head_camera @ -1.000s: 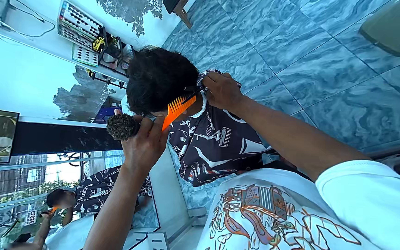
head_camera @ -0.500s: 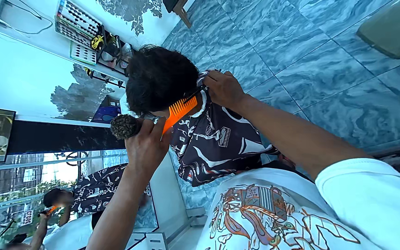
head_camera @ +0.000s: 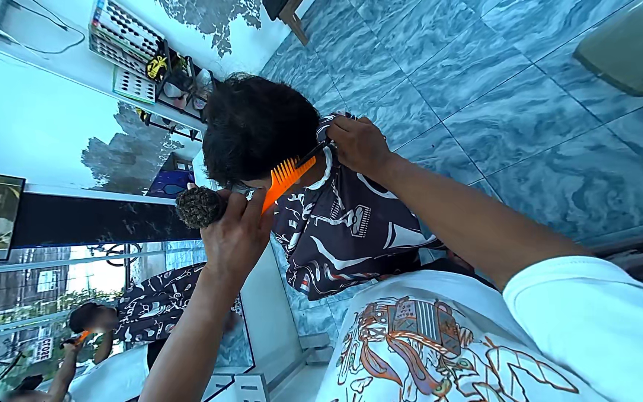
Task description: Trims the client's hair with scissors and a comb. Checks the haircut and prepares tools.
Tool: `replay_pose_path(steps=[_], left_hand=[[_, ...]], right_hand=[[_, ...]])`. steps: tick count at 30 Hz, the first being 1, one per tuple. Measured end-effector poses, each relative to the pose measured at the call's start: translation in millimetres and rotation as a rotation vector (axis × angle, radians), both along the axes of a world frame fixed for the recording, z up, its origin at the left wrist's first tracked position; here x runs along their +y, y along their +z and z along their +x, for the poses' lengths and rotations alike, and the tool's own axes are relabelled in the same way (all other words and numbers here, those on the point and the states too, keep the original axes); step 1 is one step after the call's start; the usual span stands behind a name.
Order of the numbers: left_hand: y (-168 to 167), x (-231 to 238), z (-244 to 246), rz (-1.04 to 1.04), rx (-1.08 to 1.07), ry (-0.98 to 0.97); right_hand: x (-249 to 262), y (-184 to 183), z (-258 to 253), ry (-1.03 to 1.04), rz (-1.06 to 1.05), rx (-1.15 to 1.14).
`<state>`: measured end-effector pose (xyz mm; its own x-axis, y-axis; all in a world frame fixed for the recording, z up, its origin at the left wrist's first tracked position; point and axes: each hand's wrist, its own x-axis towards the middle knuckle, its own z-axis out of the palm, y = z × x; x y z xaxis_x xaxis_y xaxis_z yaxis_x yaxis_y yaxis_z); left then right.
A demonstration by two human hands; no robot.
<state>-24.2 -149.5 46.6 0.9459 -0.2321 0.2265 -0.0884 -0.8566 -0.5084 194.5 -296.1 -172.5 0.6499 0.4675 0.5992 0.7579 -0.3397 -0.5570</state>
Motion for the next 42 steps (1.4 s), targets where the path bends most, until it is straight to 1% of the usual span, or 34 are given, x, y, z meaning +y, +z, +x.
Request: replay_pose_path(steps=[2, 5, 7, 9, 11, 13, 16, 18, 20, 22, 25, 27, 28, 29, 30, 32, 34, 35, 36, 37, 38, 39, 40, 42], left_hand=[[1.4, -0.8, -1.3, -0.005, 0.068, 0.003], [-1.3, 0.0, -7.0, -0.003, 0.272, -0.044], [-3.0, 3.0, -8.4, -0.008, 0.299, -0.053], [3.8, 5.4, -3.3, -0.009, 0.210, -0.037], [13.9, 7.2, 4.4, -0.030, 0.047, -0.048], [23.5, 5.4, 8.0, -0.157, -0.074, -0.102], [28.7, 2.7, 0.0, -0.394, -0.102, -0.166], [21.7, 10.9, -1.5, -0.449, -0.088, -0.157], [8.2, 22.3, 2.5, -0.424, -0.041, -0.077], [-3.3, 20.7, 11.9, -0.343, 0.015, 0.033], [-6.5, -11.3, 21.2, -0.179, 0.112, 0.104], [-5.0, -35.7, 14.7, -0.174, 0.172, 0.076], [-6.8, -43.4, 7.1, -0.235, 0.209, 0.062], [-13.4, -47.6, -2.4, -0.346, 0.247, 0.057], [-26.0, -50.0, -13.7, -0.511, 0.284, 0.068], [-68.5, -56.9, -36.7, -0.981, 0.313, 0.094], [-118.5, -74.8, -53.9, -1.473, 0.236, 0.051], [-140.1, -88.1, -57.2, -1.684, 0.158, 0.020], [-157.9, -101.5, -57.0, -1.873, 0.061, -0.009], [-170.9, -111.5, -54.3, -2.032, -0.035, -0.029], [-177.3, -116.0, -50.1, -2.120, -0.103, -0.046], [-178.3, -116.3, -46.1, -2.141, -0.145, -0.043], [-176.4, -114.5, -44.2, -2.126, -0.164, -0.020], [-168.8, -110.7, -42.4, -2.091, -0.186, 0.053]], right_hand=[[-1.8, 0.9, -2.2, -0.001, 0.006, 0.038], [-14.0, 0.2, -8.2, -0.057, 0.105, 0.259], [-23.0, -5.7, -7.9, -0.124, 0.188, 0.393], [-29.4, -15.0, -9.3, -0.169, 0.210, 0.485], [-33.5, -20.6, -12.5, -0.205, 0.223, 0.569], [-37.2, -25.3, -15.0, -0.234, 0.283, 0.629], [-48.8, -40.0, -20.0, -0.248, 0.372, 0.676], [-57.8, -51.5, -24.7, -0.273, 0.398, 0.679], [-68.4, -62.9, -30.8, -0.300, 0.380, 0.688], [-77.2, -68.7, -35.1, -0.321, 0.363, 0.704], [-85.6, -70.1, -39.7, -0.312, 0.395, 0.696], [-95.2, -64.3, -47.8, -0.253, 0.454, 0.699], [-101.8, -56.5, -55.7, -0.201, 0.469, 0.709], [-107.8, -46.5, -67.0, -0.144, 0.479, 0.715], [-112.9, -34.4, -82.4, -0.075, 0.486, 0.713], [-118.4, -13.3, -116.6, 0.168, 0.508, 0.720], [-115.0, 3.2, -144.8, 0.477, 0.440, 0.691], [-110.9, 11.6, -154.4, 0.575, 0.395, 0.638], [-106.4, 18.8, -161.5, 0.613, 0.365, 0.575], [-102.3, 24.0, -166.0, 0.607, 0.353, 0.519], [-98.5, 27.6, -166.3, 0.566, 0.343, 0.469], [-95.3, 30.8, -162.6, 0.518, 0.318, 0.424], [-94.4, 35.1, -155.8, 0.501, 0.264, 0.384], [-95.1, 47.3, -142.5, 0.538, 0.084, 0.322]])
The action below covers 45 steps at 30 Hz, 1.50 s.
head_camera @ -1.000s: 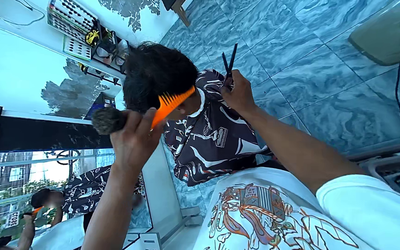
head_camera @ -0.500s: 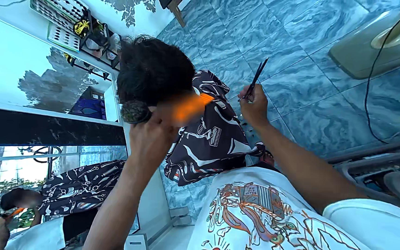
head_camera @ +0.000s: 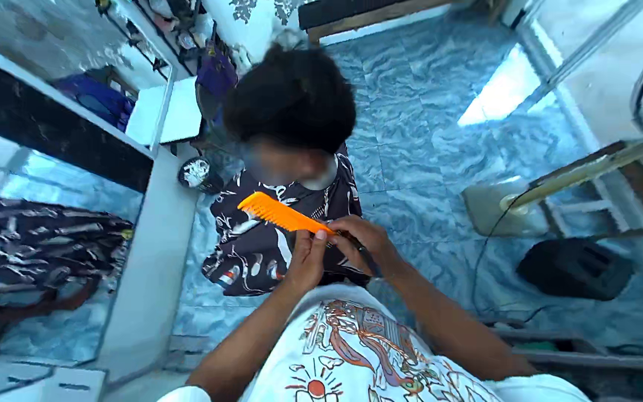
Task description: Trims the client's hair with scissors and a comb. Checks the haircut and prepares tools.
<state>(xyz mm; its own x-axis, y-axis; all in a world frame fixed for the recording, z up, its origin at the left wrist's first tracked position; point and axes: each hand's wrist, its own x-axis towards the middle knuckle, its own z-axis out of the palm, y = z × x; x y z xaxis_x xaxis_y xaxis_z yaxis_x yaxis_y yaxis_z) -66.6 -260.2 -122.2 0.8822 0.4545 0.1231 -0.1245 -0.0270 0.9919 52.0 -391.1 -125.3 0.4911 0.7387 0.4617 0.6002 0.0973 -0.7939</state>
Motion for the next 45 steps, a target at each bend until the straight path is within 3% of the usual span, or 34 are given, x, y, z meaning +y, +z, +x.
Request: replay_pose_path(steps=[3, 7, 10, 13, 15, 18, 22, 27, 30, 33, 37, 40, 45], left_hand=[[10.6, 4.5, 13.1, 0.148, 0.012, 0.007], [46.7, 25.1, 53.5, 0.983, 0.317, 0.000], [74.5, 51.3, 74.3, 1.155, 0.457, 0.021], [95.0, 74.1, 31.2, 1.106, 0.442, 0.239], [90.0, 78.9, -8.6, 1.015, 0.393, 0.387], [73.8, 54.5, 1.9, 1.048, 0.351, 0.253], [73.8, 46.1, 63.7, 1.306, 0.538, 0.041], [86.3, 79.3, 10.0, 1.009, 0.624, 0.285], [71.4, 74.2, -18.0, 0.870, 0.640, 0.316], [53.6, 49.5, -23.2, 0.857, 0.717, 0.098], [30.1, 22.2, -19.6, 0.889, 0.735, -0.185], [30.4, 24.5, -26.0, 0.874, 0.724, -0.221], [54.7, 29.7, -3.0, 1.061, 0.739, -0.210]], right_hand=[[3.2, 7.8, 13.0, 0.010, -0.126, -0.059], [-6.2, 8.0, 55.1, -0.264, 0.025, 0.171], [-18.5, 5.8, 91.2, -0.384, 0.124, 0.289], [-34.1, 0.2, 101.4, -0.455, 0.165, 0.315], [-39.5, -2.3, 102.4, -0.473, 0.149, 0.285], [-29.6, 3.3, 108.6, -0.417, 0.083, 0.175], [14.0, 37.6, 131.4, -0.305, 0.093, -0.146], [32.1, 57.5, 154.7, -0.216, 0.058, -0.344], [25.9, 37.9, 165.5, -0.206, 0.036, -0.307], [34.3, 13.6, 154.2, -0.278, 0.008, -0.288], [61.3, 9.1, 98.9, -0.304, 0.061, -0.347], [46.8, -2.1, 92.4, -0.271, 0.175, -0.259], [25.6, -49.8, 130.8, -0.397, 0.063, 0.047]])
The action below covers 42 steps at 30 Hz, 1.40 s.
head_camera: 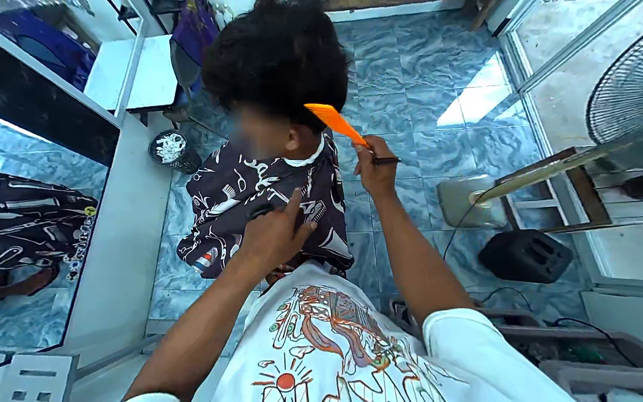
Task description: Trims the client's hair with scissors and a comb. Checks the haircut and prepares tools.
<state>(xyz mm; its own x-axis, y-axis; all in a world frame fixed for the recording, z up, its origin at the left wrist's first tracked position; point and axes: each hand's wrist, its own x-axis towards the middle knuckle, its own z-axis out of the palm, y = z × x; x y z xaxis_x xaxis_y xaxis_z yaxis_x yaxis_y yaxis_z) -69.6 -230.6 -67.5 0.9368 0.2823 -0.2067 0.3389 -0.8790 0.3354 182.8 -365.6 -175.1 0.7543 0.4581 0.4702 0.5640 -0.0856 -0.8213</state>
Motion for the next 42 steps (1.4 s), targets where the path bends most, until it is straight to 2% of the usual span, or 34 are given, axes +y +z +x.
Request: replay_pose_path(steps=[2, 4, 7, 9, 13, 15, 18, 22, 26, 28, 29, 32, 34, 36, 39, 42], left_hand=[[10.7, -9.1, 17.2, 0.049, 0.009, -0.040], [18.5, -21.1, 31.3, 0.086, 0.085, -0.074], [26.2, -28.8, 42.3, 0.138, 0.215, -0.100], [32.0, -24.5, 46.1, 0.141, 0.205, -0.084], [50.3, -13.5, 56.4, 0.186, 0.104, -0.050], [52.9, 0.7, 63.7, 0.204, -0.007, -0.012], [40.1, 22.1, 65.0, 0.213, -0.095, 0.071], [19.8, 25.3, 46.1, 0.081, -0.084, 0.098], [-15.4, 25.3, 24.0, -0.119, -0.150, 0.136], [-32.5, 36.1, 16.1, -0.147, -0.284, 0.178], [-37.0, 44.3, 13.4, -0.134, -0.366, 0.209], [-30.4, 70.9, 10.4, -0.128, -0.592, 0.314], [-19.4, 85.2, 17.7, -0.118, -0.738, 0.347], [-8.9, 93.0, 32.4, -0.080, -0.891, 0.349], [7.8, 91.1, 55.3, -0.086, -1.012, 0.289], [12.8, 87.9, 89.8, 0.023, -1.187, 0.254]], right_hand=[[17.6, -1.1, -3.3, 0.022, -0.007, -0.082], [37.7, 12.5, -17.1, 0.080, 0.036, -0.198], [40.1, 26.2, -27.9, 0.120, 0.145, -0.222], [22.8, 21.4, -17.2, 0.050, 0.102, -0.236], [-36.2, -15.3, 9.0, -0.075, -0.160, -0.191], [-51.1, -6.1, 1.6, -0.061, -0.120, -0.092], [-36.4, 37.3, -19.9, -0.037, 0.044, -0.086], [22.8, 67.9, -32.3, -0.065, -0.022, -0.382], [48.8, 83.7, -91.7, 0.153, -0.122, -0.498], [28.6, 73.3, -106.3, 0.158, -0.067, -0.404], [14.8, 62.6, -106.2, 0.097, -0.027, -0.304], [-13.0, 42.7, -96.4, -0.106, 0.084, -0.018], [-5.1, 39.2, -91.2, -0.167, 0.130, 0.024], [19.7, 51.0, -92.9, -0.157, 0.126, -0.010], [56.0, 92.5, -105.2, -0.067, 0.132, -0.115], [57.6, 119.0, -111.7, -0.024, 0.251, -0.105]])
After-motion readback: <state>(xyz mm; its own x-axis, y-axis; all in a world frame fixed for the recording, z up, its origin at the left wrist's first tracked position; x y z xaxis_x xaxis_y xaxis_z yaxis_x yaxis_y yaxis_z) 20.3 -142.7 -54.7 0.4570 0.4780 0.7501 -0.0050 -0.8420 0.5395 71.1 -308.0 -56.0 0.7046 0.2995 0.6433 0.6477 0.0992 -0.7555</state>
